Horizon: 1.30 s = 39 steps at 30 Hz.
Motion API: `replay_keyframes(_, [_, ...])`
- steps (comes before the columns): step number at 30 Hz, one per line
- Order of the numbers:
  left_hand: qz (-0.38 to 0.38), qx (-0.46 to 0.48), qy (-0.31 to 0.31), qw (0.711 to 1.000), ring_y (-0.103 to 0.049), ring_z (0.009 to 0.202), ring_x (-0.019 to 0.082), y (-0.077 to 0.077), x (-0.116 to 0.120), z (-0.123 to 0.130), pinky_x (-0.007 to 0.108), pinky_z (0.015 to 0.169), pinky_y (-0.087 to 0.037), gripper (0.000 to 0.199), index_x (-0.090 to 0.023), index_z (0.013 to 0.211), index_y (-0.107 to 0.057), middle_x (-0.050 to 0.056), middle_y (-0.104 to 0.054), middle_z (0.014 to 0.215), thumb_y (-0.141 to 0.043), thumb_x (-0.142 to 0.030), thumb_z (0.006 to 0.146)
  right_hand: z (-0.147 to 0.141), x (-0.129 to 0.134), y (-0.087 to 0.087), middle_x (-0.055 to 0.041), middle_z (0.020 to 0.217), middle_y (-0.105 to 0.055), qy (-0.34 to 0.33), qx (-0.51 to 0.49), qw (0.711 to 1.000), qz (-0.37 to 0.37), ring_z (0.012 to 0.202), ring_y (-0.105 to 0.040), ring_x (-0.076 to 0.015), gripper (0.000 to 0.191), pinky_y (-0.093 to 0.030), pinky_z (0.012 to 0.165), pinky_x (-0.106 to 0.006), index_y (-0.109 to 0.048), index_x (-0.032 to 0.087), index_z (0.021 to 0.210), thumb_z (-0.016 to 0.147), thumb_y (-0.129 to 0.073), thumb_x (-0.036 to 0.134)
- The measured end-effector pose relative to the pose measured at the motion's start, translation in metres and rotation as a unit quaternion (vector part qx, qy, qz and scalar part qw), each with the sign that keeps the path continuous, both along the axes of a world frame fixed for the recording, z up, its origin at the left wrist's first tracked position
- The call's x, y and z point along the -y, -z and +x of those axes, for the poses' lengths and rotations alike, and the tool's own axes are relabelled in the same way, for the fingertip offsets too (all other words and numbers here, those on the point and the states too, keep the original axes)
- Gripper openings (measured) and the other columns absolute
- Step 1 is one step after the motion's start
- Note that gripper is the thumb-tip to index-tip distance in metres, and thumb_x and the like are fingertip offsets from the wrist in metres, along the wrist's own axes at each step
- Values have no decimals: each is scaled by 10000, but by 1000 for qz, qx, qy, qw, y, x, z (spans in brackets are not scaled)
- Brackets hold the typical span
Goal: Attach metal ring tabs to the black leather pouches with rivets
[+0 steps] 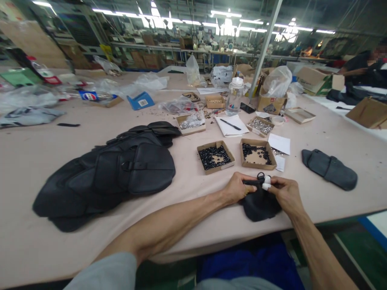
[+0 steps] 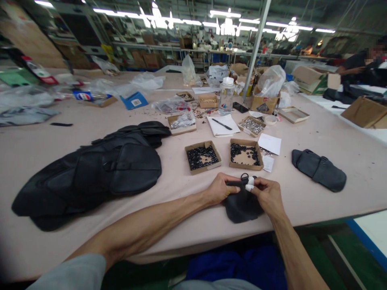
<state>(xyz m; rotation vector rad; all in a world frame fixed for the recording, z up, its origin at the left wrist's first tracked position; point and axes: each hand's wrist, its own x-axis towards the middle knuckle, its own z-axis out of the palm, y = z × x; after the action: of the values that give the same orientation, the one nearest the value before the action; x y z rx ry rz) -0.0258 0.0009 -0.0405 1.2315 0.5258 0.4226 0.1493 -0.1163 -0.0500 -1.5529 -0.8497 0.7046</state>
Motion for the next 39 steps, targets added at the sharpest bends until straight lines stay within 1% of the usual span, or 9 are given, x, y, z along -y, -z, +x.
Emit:
replay_keyframes(8, [-13,2,-9,1000,-435,520,74,1,2,1,203,506,-306,432,-89,1017,-824,-1,-655,640,-737,-135,596,3,-7,1,-18,675,-683,20,6,999,-47,598,-528,-146,293,-360,543,-258,-737,144,745,600,-917,325])
replay_keyframes(13, [-111,18,-18,994,-584,597,132,-4,11,1,247,579,-456,446,-93,954,-830,65,-750,768,-796,-97,509,-1,8,-8,-12,680,-667,-13,-3,1000,-23,606,-537,-146,309,-374,545,-251,-729,147,767,616,-921,337])
replay_keyframes(17, [-145,1,-38,989,-609,579,145,-5,16,2,268,587,-497,444,-95,942,-826,76,-755,748,-824,-69,499,-10,18,-4,-27,782,-708,20,20,1000,12,679,-594,-163,373,-442,614,-263,-744,154,867,650,-919,401])
replay_keyframes(20, [-150,-5,-43,988,-602,554,136,-5,14,3,262,573,-497,408,-95,923,-821,65,-744,710,-823,-55,517,-17,19,3,-46,849,-738,42,18,999,25,740,-641,-190,422,-492,684,-290,-751,158,927,648,-920,427])
replay_keyframes(25, [-162,16,-31,986,-628,570,160,-4,12,2,272,557,-498,416,-86,926,-816,81,-752,731,-790,-52,512,-18,18,8,-52,882,-750,45,33,998,22,764,-642,-201,403,-492,710,-305,-767,162,982,696,-890,418])
replay_keyframes(28, [-167,24,-32,985,-644,600,173,-2,12,3,287,579,-515,425,-85,924,-820,97,-767,781,-769,-49,504,-12,15,7,-27,769,-712,56,53,997,3,695,-591,-178,356,-443,641,-283,-773,156,913,716,-872,435])
replay_keyframes(31, [-148,16,-45,988,-623,583,159,-1,12,3,272,563,-493,415,-87,922,-825,86,-762,760,-754,-43,516,-7,11,5,0,661,-651,47,60,997,-28,603,-515,-149,352,-373,560,-264,-753,151,802,660,-894,441])
replay_keyframes(35, [-91,-9,-61,994,-563,537,122,0,11,4,242,524,-442,398,-95,922,-832,61,-750,725,-731,-29,543,-9,7,5,3,624,-630,46,58,996,-57,561,-479,-136,323,-326,513,-254,-723,149,744,646,-880,413])
replay_keyframes(39, [-106,-11,-74,992,-585,569,131,-2,14,6,250,555,-474,432,-110,940,-834,64,-764,762,-722,-10,534,-11,3,4,7,602,-622,56,41,996,-54,547,-474,-134,307,-314,500,-251,-703,151,727,630,-884,379])
